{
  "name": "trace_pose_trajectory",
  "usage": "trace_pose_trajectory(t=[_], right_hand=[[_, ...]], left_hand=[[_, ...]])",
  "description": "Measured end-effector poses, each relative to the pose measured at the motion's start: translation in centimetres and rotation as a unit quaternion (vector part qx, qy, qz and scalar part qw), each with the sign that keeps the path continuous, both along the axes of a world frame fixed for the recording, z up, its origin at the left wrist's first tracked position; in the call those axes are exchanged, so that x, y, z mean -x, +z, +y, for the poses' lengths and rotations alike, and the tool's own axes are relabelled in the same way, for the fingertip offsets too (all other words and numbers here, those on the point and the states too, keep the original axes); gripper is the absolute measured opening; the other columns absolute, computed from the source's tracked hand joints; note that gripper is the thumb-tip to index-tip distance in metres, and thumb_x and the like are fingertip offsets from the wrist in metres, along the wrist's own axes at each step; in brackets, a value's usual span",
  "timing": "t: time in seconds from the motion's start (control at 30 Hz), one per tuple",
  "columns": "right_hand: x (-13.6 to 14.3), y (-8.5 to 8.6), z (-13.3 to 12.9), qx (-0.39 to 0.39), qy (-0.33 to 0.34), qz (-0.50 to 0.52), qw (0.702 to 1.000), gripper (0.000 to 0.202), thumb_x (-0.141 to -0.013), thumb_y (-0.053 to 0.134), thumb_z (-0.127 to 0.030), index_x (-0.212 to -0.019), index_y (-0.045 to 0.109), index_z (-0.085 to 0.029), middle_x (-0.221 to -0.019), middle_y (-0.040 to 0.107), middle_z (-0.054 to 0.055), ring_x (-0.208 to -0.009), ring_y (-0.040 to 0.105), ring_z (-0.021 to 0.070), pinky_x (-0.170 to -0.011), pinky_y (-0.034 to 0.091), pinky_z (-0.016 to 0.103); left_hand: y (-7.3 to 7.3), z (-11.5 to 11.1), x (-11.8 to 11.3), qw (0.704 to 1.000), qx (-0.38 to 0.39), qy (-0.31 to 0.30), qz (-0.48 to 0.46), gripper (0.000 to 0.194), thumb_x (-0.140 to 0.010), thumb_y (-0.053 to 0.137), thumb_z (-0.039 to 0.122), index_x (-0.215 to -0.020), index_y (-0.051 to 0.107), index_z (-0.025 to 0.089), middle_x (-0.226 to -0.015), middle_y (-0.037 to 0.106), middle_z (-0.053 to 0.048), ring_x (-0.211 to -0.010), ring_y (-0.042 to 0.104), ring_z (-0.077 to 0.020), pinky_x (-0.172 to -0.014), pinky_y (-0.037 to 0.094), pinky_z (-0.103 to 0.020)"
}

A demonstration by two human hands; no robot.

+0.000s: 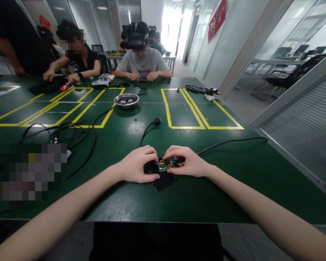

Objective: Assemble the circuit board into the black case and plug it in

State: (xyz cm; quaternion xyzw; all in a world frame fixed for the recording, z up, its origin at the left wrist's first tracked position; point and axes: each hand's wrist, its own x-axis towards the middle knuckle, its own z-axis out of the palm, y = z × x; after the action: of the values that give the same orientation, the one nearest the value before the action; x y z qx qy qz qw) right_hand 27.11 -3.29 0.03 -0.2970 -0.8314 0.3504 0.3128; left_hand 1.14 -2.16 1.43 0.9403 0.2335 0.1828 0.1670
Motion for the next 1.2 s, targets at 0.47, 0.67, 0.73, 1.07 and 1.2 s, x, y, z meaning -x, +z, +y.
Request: trace_pose_trajectory(t=[0.47,0.67,0.73,1.07,1.2], right_hand=[[0.4,-0.1,0.0,0.008,-0.037,0.007,0.999,0.027,-0.085,0.082,-0.04,-0.101,0.077,-0.02,-0.101,0.076,0.007,-0.073,0.063,0.0153,-0.065,0.051,0.029],[0.7,-0.3,-0.4,0.008,-0.055,-0.008,0.998,0.024,-0.083,0.083,-0.037,-0.097,0.077,-0.019,-0.096,0.075,0.006,-0.072,0.062,0.0152,-0.064,0.051,0.028],[0.8,-0.5,-0.3,-0.003,-0.051,-0.005,0.999,0.021,-0.083,0.083,-0.034,-0.098,0.077,-0.019,-0.098,0.075,0.006,-0.081,0.068,0.018,-0.07,0.054,0.03],[1.3,-1.3,0.1,-0.078,-0.063,-0.02,0.995,0.015,-0.087,0.077,-0.03,-0.098,0.075,-0.02,-0.116,0.071,0.009,-0.071,0.066,0.0131,-0.063,0.058,0.029],[1.2,-1.3,0.1,-0.094,-0.063,-0.037,0.993,0.028,-0.079,0.084,-0.03,-0.104,0.075,-0.021,-0.13,0.069,0.011,-0.087,0.072,0.0186,-0.072,0.062,0.032]], left_hand=[[-0.6,1.6,0.9,0.999,-0.008,0.023,0.025,0.071,-0.076,0.083,0.063,-0.13,0.07,0.018,-0.14,0.061,-0.017,-0.124,0.061,-0.0344,-0.107,0.052,-0.051],[-1.1,1.7,1.1,0.999,0.007,0.038,0.008,0.081,-0.073,0.086,0.062,-0.137,0.066,0.017,-0.142,0.057,-0.02,-0.129,0.059,-0.0357,-0.109,0.052,-0.052],[-1.1,1.7,1.1,0.999,0.005,0.042,0.003,0.076,-0.075,0.085,0.06,-0.135,0.068,0.017,-0.142,0.057,-0.019,-0.13,0.059,-0.0351,-0.11,0.052,-0.051],[-1.6,2.1,1.0,0.994,-0.023,0.106,-0.008,0.053,-0.081,0.081,0.055,-0.119,0.074,0.019,-0.131,0.061,-0.016,-0.121,0.063,-0.0324,-0.105,0.054,-0.05],[-1.7,2.2,0.8,0.992,-0.03,0.124,0.001,0.054,-0.083,0.078,0.059,-0.121,0.074,0.02,-0.128,0.064,-0.015,-0.116,0.064,-0.0335,-0.104,0.053,-0.053]])
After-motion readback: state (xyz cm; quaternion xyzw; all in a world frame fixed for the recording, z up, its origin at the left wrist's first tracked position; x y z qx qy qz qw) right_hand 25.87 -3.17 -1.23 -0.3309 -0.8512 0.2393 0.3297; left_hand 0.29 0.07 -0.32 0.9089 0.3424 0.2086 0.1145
